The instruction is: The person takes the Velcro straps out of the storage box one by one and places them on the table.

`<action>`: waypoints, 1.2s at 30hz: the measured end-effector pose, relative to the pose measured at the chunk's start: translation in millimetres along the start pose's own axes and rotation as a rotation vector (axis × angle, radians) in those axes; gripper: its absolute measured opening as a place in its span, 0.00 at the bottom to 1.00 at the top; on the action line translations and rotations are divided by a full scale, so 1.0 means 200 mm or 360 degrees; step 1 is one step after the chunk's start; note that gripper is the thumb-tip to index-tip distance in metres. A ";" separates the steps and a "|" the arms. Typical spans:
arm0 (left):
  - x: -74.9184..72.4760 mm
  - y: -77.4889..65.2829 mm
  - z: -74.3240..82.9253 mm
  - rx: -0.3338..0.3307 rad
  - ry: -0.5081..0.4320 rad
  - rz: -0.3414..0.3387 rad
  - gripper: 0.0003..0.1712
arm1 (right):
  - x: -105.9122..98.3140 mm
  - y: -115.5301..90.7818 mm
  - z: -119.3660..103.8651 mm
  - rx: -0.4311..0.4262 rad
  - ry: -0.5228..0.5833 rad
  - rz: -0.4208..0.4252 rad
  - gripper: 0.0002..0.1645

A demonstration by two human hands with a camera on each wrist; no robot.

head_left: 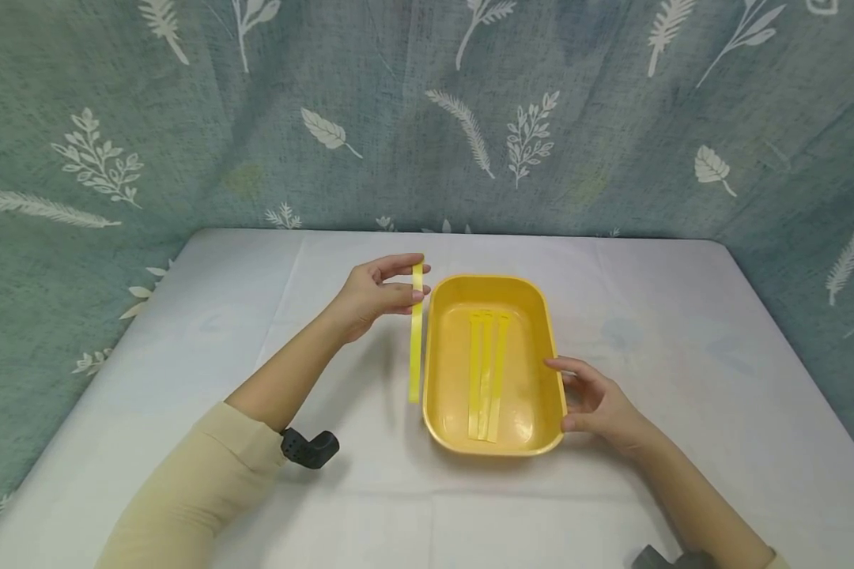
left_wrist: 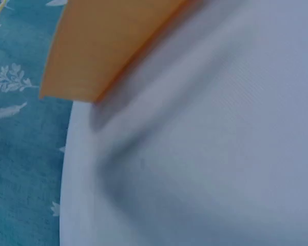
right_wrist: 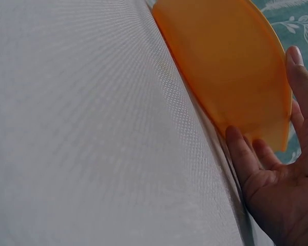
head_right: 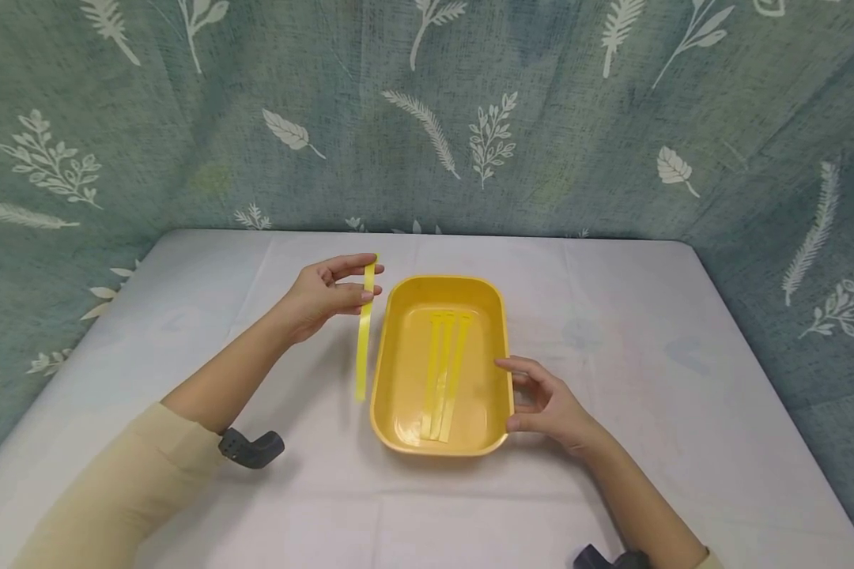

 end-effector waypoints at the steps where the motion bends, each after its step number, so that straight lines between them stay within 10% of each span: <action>1: -0.01 -0.01 -0.01 -0.0004 0.0008 -0.0015 0.35 | 0.00 0.00 0.00 -0.0004 0.0000 -0.0003 0.40; 19: -0.12 -0.15 -0.30 -0.0090 0.0031 -0.0100 0.41 | -0.02 0.01 -0.01 -0.0055 -0.0025 -0.0034 0.40; 36: -0.11 -0.08 -0.47 0.0174 0.0394 -0.0034 0.41 | -0.02 0.00 0.01 -0.0015 -0.0015 -0.0011 0.40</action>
Point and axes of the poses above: each hand's wrist, its own y-axis towards the middle knuckle, its own x-axis out of the palm, z = x × y, the point moved 1 cm from there along y, towards the middle knuckle, and after that the axes turned 15 degrees about y, right-handed, at the moved point
